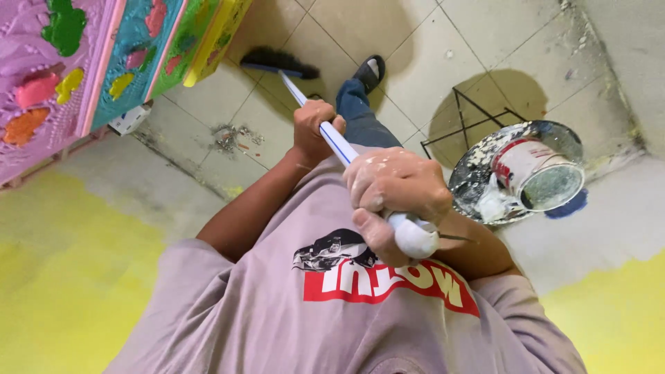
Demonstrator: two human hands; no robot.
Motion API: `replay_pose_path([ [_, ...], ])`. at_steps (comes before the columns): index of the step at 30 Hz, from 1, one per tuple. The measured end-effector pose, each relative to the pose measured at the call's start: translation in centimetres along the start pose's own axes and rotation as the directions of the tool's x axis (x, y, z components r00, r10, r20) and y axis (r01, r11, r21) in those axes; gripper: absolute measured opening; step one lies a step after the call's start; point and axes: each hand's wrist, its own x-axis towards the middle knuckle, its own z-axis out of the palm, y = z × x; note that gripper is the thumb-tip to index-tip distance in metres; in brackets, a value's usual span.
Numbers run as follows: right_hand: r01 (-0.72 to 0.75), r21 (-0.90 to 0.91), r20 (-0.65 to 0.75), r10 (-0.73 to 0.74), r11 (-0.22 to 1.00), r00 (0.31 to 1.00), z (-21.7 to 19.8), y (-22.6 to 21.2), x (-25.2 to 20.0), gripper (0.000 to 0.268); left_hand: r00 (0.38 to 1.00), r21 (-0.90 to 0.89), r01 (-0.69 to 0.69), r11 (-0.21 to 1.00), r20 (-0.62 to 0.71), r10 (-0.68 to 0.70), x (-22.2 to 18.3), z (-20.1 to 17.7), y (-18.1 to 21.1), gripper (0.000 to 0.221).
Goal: The person paints the ceiling using a paint roller attached to an extension pole, sets the pole aside, and then lifts a plastic stool from the floor onto a table by hand.
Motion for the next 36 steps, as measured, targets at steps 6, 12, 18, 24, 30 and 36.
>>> replay_pose_path([
  [6, 0.153, -0.039, 0.1, -0.148, 0.988, 0.984, -0.2, -1.2, 1.8, 0.014, 0.993, 0.019, -0.069, 0.997, -0.098, 0.071, 3.3, 0.4, 2.1, 0.024],
  [12, 0.31, -0.086, 0.145, -0.296, 0.947, 0.944, -0.6, -2.6, 2.2, 0.018, 0.97, 0.019, -0.105, 0.994, -0.221, 0.106, 7.0, 1.3, 4.4, 0.024],
  [18, 0.354, -0.085, 0.166, -0.337, 0.931, 0.927, -2.1, -2.6, 1.4, 0.017, 0.936, 0.064, -0.071, 0.995, -0.342, 0.089, 9.6, 3.3, 6.0, 0.03],
  [24, 0.366, -0.197, 0.08, -0.357, 0.91, 0.931, -1.6, 1.3, 1.2, 0.011, 0.938, 0.051, -0.015, 0.999, -0.345, 0.031, 10.3, 3.9, 3.0, 0.024],
  [30, 0.225, -0.272, -0.062, -0.251, 0.935, 0.966, -0.4, 7.0, 2.5, 0.018, 0.962, 0.035, 0.026, 0.999, -0.274, -0.016, 10.0, 4.7, -3.3, 0.021],
  [36, 0.233, -0.281, -0.182, -0.29, 0.931, 0.94, -1.1, 7.0, 4.3, 0.02, 0.99, -0.03, -0.008, 1.0, -0.144, 0.004, 12.0, 3.9, -3.3, 0.021],
])
